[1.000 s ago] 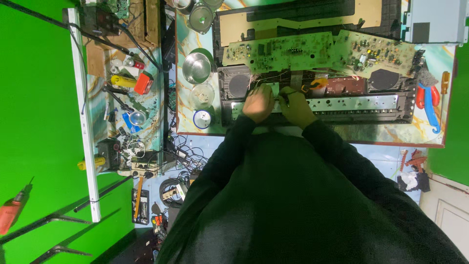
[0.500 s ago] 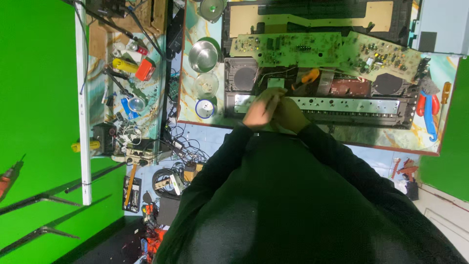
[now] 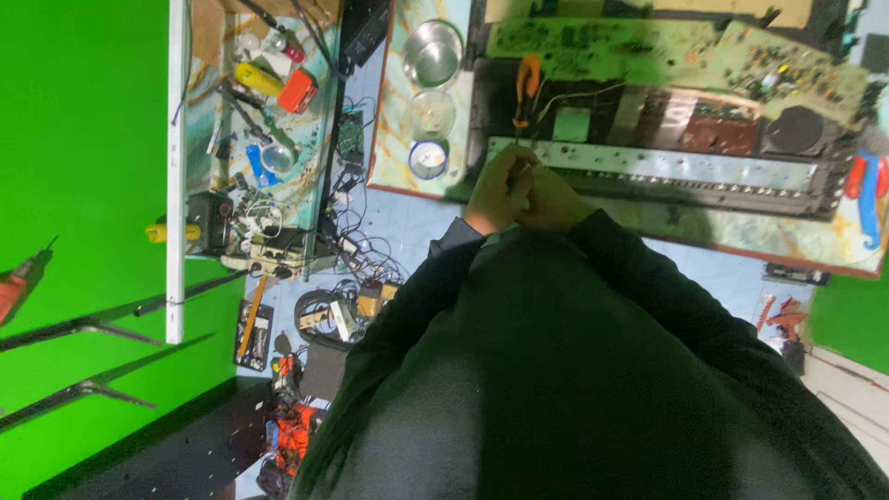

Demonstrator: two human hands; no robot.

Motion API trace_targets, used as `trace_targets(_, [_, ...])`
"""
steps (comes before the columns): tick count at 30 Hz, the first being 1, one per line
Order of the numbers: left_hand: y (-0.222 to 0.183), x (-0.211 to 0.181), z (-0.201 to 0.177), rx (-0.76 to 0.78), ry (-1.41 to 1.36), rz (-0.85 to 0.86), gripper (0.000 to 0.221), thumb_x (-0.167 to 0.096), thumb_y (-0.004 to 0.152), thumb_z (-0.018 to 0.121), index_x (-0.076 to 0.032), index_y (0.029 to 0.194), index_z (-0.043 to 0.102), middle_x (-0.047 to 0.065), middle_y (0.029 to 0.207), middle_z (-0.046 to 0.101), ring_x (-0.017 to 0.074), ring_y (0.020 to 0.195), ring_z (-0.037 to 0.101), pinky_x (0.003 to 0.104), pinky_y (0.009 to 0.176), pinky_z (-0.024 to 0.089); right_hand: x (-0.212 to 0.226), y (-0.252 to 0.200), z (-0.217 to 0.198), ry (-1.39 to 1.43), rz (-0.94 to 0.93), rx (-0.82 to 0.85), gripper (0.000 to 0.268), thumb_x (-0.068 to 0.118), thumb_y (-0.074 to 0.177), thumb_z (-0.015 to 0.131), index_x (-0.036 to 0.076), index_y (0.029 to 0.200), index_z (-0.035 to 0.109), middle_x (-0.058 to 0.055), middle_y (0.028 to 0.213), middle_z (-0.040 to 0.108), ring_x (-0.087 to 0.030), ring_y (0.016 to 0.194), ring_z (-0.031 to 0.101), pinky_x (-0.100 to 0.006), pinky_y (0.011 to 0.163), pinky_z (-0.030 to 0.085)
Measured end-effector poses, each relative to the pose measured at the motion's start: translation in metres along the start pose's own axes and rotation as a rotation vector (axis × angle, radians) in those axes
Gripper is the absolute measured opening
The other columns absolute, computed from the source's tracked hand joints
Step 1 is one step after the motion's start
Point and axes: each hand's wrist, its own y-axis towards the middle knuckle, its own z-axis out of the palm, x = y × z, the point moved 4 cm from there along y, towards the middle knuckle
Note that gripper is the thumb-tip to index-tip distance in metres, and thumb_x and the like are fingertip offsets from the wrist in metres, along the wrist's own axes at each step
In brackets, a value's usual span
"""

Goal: The person uses a screwdriver to remove and replace components inside a disassembled electronic keyboard on a workbench, handling a small circuit board and using a cleaning cloth on the internal parts.

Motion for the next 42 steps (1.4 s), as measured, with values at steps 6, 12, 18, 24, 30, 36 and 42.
trace_targets(6, [-0.064,0.013,-0.055,-0.203,-0.076,0.051,0.013,-0.008,0.104,0.061,-0.003,0.117,0.061,0.004,0.087,0.064,0.0060,0.071,0.055,0.024,0.062,0.046,0.067,0.009,0.037,0.209,-0.057,-0.046,0.042,0.026,0.089,0.074,0.001,0.122,0.064,-0.020,0.115,0.070,-0.038,0.103,0.070,-0.045,0.086,0.055])
trace_targets(12, [-0.149,-0.001,-0.128,-0.334,0.121,0.116,0.012,-0.011,0.107,0.058,-0.001,0.111,0.065,0.006,0.088,0.070,0.0072,0.077,0.063,0.027,0.068,0.051,0.127,0.014,0.111,0.225,0.172,-0.327,0.033,0.011,0.101,0.071,0.001,0.131,0.062,-0.016,0.116,0.072,-0.027,0.096,0.071,-0.039,0.082,0.055])
trace_targets(18, [-0.206,0.010,-0.165,-0.398,0.137,-0.061,0.014,-0.013,0.107,0.058,-0.001,0.104,0.065,0.003,0.078,0.064,0.0059,0.069,0.050,0.026,0.061,0.041,0.179,0.033,0.146,0.266,0.115,-0.302,0.026,0.007,0.100,0.076,0.002,0.123,0.068,-0.013,0.109,0.073,-0.022,0.088,0.071,-0.033,0.079,0.057])
trace_targets(24, [-0.228,0.032,-0.187,-0.400,0.066,-0.087,0.014,-0.013,0.108,0.058,-0.001,0.101,0.063,0.000,0.075,0.050,0.0054,0.072,0.042,0.026,0.062,0.038,0.187,0.048,0.161,0.366,0.155,-0.225,0.018,0.008,0.100,0.074,0.002,0.116,0.071,-0.011,0.102,0.075,-0.020,0.086,0.070,-0.031,0.077,0.054])
trace_targets(30, [-0.222,0.064,-0.214,-0.473,0.066,-0.081,0.012,-0.007,0.105,0.063,0.000,0.095,0.063,-0.003,0.077,0.046,0.0043,0.073,0.039,0.025,0.061,0.034,0.176,0.081,0.164,0.323,0.124,-0.109,0.018,0.013,0.099,0.077,0.002,0.111,0.071,-0.012,0.097,0.073,-0.020,0.085,0.067,-0.032,0.078,0.052])
trace_targets(36, [-0.194,0.069,-0.235,-0.454,0.045,-0.027,0.012,-0.009,0.102,0.060,0.001,0.096,0.062,-0.002,0.080,0.057,0.0032,0.075,0.048,0.023,0.065,0.042,0.160,0.118,0.158,0.257,0.047,-0.024,0.016,0.011,0.096,0.076,0.002,0.109,0.073,-0.012,0.097,0.072,-0.022,0.085,0.066,-0.033,0.075,0.051])
trace_targets(42, [-0.173,0.053,-0.245,-0.575,0.124,-0.027,0.026,-0.017,0.112,0.054,-0.001,0.092,0.060,0.002,0.075,0.056,0.0067,0.071,0.049,0.027,0.066,0.044,0.146,0.143,0.151,0.392,0.072,-0.017,0.016,0.008,0.097,0.074,0.001,0.108,0.065,-0.009,0.098,0.070,-0.019,0.090,0.069,-0.031,0.081,0.054])
